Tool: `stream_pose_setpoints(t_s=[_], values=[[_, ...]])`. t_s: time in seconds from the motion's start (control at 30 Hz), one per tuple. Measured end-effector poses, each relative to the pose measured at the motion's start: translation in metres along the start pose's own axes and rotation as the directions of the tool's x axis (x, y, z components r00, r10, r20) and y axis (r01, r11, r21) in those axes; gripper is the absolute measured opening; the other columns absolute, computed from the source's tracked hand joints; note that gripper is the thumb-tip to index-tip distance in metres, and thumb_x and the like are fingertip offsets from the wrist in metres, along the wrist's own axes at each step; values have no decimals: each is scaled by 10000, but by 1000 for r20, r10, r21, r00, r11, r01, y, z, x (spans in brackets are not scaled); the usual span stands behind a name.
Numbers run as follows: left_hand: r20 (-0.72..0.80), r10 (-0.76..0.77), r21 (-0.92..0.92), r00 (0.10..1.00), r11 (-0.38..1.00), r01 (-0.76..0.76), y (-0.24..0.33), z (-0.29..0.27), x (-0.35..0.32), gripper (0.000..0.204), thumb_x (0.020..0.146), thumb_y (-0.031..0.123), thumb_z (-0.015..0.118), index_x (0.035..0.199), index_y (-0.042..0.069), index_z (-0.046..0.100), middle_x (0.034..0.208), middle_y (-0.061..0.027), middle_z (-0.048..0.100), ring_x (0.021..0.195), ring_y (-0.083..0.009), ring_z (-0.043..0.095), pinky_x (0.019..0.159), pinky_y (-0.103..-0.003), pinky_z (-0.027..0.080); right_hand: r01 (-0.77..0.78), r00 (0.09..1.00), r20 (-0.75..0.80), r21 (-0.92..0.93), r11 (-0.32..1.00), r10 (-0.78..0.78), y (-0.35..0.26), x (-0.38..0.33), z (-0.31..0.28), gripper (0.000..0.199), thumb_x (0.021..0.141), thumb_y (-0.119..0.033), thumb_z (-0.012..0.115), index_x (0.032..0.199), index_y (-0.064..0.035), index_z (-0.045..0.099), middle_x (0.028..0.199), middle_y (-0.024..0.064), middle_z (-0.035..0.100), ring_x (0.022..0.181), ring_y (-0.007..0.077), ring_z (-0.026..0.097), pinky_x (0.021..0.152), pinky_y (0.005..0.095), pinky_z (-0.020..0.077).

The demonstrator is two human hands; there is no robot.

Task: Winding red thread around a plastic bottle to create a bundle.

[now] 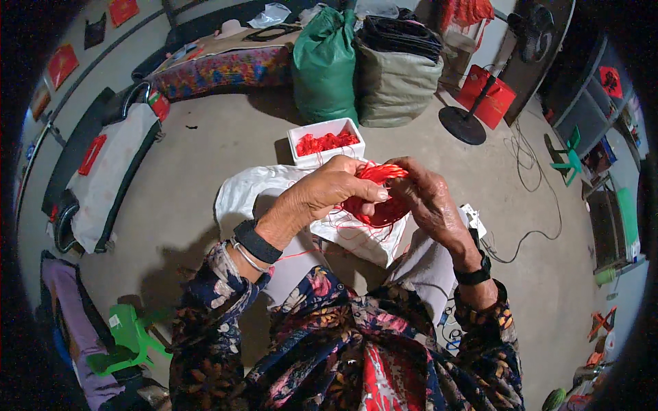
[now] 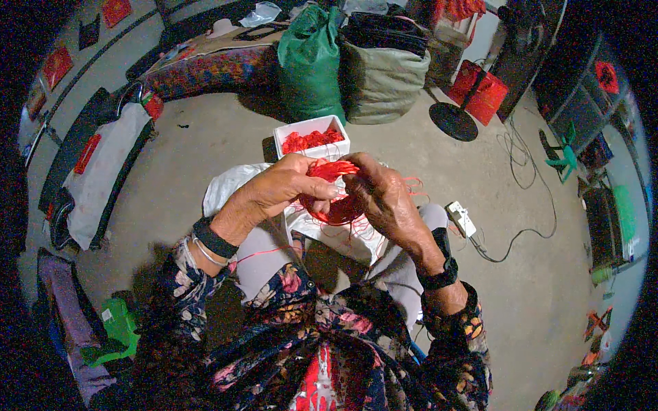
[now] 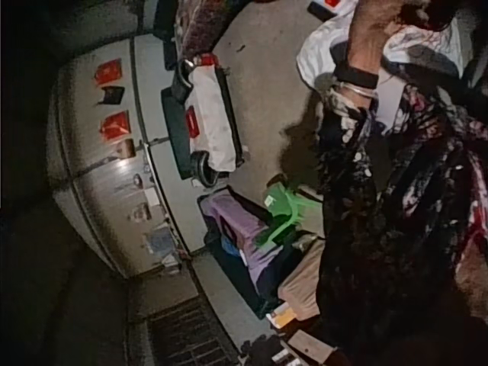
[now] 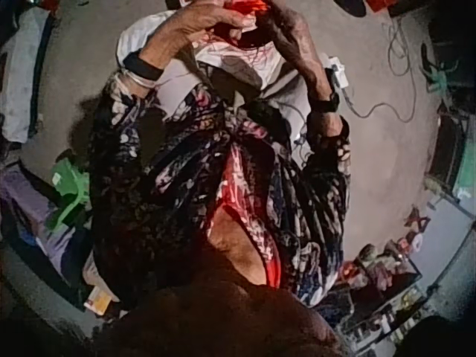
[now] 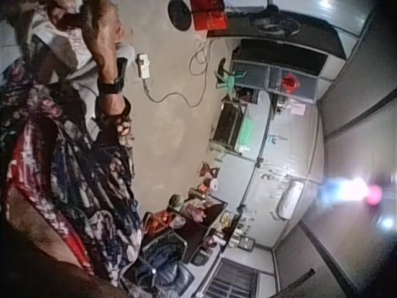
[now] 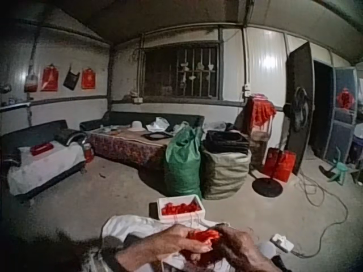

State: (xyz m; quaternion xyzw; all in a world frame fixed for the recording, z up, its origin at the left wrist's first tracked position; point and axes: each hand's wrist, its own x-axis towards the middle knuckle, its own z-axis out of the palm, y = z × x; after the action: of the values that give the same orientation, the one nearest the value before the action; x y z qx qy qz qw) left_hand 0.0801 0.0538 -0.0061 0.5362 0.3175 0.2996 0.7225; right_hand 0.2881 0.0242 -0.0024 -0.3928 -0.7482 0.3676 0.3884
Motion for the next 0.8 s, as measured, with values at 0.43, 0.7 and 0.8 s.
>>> stream_pose_setpoints(t_s=[0.43,0.7,0.8], values=[[-28,135,21,990,991,-135,-13,1,-3,353,947,346,585,996,-3,599,731,-16,585,630,-89,532,620,-230,444,-154,983,126,195,969,131,3,-6,-13,498,919,-341,638,1259,5,526,1089,95,629,982,174,592,864,312,481],[-12,134,106,991,986,-132,-14,4,-11,371,944,376,588,1024,14,608,735,24,553,631,-44,491,588,-205,409,-192,980,85,217,957,178,0,-15,-28,552,828,-285,745,1262,-10,545,1134,102,628,1072,203,578,964,332,439],[-21,134,152,991,980,-129,-15,8,-11,370,943,381,590,1006,17,613,710,33,544,611,-44,482,562,-205,401,-189,982,1,133,973,191,-3,-15,-34,507,806,-251,764,1210,-4,582,1060,74,645,1017,183,585,910,319,459]])
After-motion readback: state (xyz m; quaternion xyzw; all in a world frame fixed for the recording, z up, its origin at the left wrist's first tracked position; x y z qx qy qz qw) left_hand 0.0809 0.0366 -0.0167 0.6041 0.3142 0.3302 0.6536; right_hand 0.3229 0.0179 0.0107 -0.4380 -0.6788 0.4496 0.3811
